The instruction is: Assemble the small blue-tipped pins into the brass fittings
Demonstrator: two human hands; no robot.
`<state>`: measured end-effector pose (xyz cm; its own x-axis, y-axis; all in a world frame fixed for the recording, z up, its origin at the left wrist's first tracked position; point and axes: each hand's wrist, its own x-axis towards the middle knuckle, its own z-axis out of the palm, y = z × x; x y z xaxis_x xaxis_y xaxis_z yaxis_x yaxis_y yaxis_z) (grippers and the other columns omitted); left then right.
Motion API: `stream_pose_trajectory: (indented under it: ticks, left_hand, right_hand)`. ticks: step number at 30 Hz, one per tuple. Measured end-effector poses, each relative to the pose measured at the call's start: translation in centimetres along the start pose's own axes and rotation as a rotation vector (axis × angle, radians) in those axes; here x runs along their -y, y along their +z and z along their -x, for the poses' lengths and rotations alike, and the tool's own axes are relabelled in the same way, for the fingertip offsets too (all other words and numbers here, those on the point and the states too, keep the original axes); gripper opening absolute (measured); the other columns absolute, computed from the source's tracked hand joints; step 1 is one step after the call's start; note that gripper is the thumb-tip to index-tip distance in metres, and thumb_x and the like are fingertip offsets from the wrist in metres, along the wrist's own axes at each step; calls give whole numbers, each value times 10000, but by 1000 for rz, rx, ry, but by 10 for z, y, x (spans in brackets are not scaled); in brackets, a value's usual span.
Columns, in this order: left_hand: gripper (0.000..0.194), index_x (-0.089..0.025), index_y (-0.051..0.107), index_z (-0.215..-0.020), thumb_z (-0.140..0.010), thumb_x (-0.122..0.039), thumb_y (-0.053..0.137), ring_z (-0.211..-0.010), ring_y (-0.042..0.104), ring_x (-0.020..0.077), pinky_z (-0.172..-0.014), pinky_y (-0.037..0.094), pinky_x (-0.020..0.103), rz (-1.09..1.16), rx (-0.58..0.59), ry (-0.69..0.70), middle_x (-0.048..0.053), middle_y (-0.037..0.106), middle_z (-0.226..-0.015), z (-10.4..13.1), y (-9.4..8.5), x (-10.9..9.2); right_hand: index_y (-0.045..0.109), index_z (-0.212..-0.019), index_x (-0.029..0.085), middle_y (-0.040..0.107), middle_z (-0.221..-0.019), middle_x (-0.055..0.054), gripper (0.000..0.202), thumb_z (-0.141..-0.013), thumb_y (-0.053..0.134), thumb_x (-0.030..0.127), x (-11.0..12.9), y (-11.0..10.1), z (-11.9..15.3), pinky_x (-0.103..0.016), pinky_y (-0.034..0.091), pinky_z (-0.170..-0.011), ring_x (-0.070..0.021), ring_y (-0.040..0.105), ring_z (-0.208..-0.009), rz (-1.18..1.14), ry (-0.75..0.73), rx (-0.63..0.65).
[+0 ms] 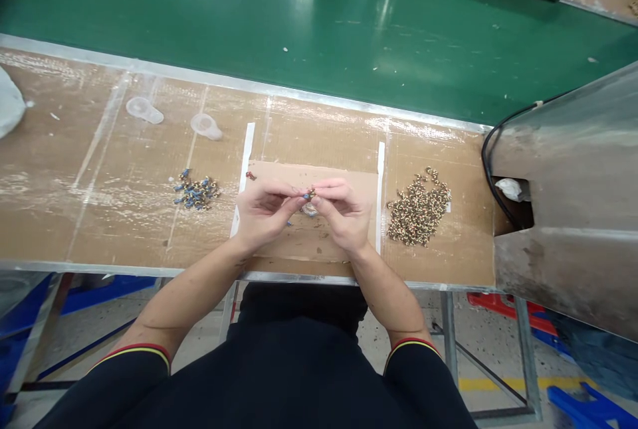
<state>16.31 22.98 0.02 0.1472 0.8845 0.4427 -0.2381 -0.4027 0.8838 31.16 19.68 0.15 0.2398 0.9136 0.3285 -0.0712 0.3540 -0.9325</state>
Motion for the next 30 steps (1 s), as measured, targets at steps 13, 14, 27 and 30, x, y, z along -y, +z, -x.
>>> stream_pose_trajectory:
  ticks: [13, 14, 27, 30]
  left_hand:
    - [18, -211, 753, -883, -898, -219, 747, -740, 770, 155, -678, 621, 273, -141, 95, 60, 39, 811, -819, 0, -10, 1]
    - [16, -209, 750, -882, -898, -210, 745, -734, 768, 153, -674, 617, 269, -142, 98, 68, 37, 808, -812, -1, -10, 1]
    - [95, -198, 728, -853, -904, -123, 701, -690, 750, 134, -646, 600, 243, -123, 81, 140, 26, 786, -769, -1, -4, -6]
    - [90, -188, 727, -842, -905, -128, 705, -674, 741, 127, -645, 597, 233, -134, 77, 136, 24, 778, -752, -2, -5, -3]
  right_hand:
    - [793, -866, 326, 794, -904, 1, 40, -877, 805, 363, 7, -3, -5, -357, 678, -751, -179, 769, -866, 113, -61, 89]
    - [797, -875, 328, 794, -907, 1, 28, -879, 805, 354, 6, -2, -4, -355, 674, -752, -178, 768, -866, 106, -71, 87]
    - [813, -978, 363, 803, -953, 18, 174, -879, 811, 221, -2, 5, 3, -293, 662, -799, -145, 780, -902, -14, -125, 39]
    - [808, -970, 342, 797, -952, 10, 123, -890, 805, 247, -5, 5, 3, -289, 662, -765, -148, 776, -894, -8, -119, 36]
